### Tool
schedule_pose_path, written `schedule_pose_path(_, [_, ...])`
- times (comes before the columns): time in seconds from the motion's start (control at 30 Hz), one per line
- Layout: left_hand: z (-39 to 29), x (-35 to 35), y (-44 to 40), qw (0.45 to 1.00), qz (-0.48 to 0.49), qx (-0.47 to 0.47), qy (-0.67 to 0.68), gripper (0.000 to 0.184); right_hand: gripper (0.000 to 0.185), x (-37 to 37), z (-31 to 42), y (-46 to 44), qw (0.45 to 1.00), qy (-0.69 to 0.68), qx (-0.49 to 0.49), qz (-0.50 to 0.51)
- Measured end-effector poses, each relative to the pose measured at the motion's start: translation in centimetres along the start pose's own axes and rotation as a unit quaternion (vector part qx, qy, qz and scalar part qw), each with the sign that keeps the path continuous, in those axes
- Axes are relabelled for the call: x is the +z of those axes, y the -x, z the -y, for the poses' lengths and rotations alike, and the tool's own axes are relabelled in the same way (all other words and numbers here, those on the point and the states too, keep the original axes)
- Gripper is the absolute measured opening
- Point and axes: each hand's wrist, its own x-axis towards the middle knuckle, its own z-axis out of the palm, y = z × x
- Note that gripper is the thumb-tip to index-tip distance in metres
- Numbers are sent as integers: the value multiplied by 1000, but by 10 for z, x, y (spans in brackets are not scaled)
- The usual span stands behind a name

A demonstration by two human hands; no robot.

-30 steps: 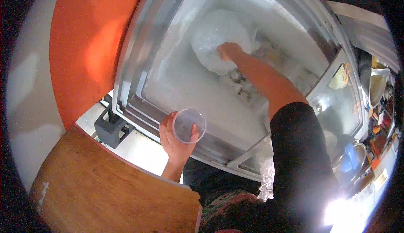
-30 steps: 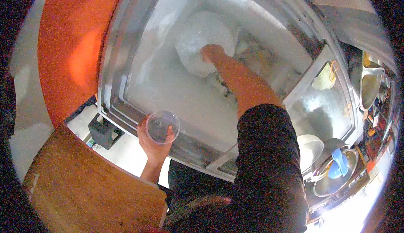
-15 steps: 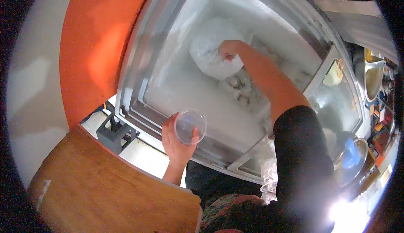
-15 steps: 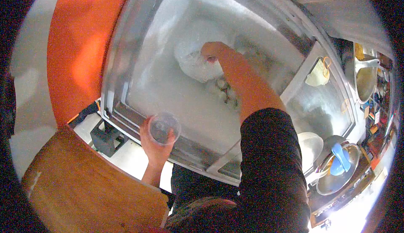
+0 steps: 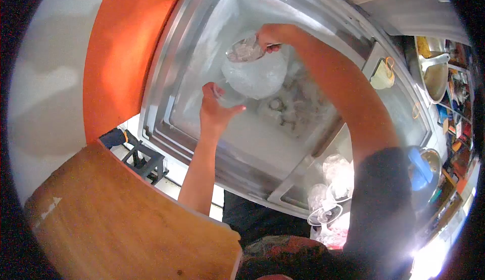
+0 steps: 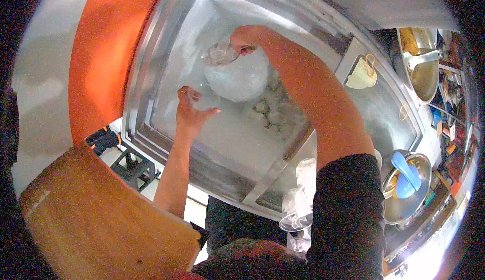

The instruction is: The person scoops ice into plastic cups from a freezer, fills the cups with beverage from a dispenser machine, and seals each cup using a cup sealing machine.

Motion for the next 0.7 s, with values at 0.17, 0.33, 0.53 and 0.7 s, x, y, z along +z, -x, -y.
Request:
schedule_pose_path(0.17, [41, 26, -24, 992, -70, 104, 17, 91, 8, -9, 39, 33, 999, 46, -3, 10])
schedule_pose_path(0.33, [30, 41, -31, 978, -83, 193, 11, 92, 16, 26, 112, 61, 981, 161, 75, 79])
schedule_pose_path(0.53, [-5, 35, -21, 985, -97, 122, 69, 89, 11, 68, 168, 127, 910, 348, -109, -196])
schedule_pose_path(0.7, [7, 31, -31, 972, -133, 160, 110, 90, 25, 35, 196, 168, 916, 336, -68, -210])
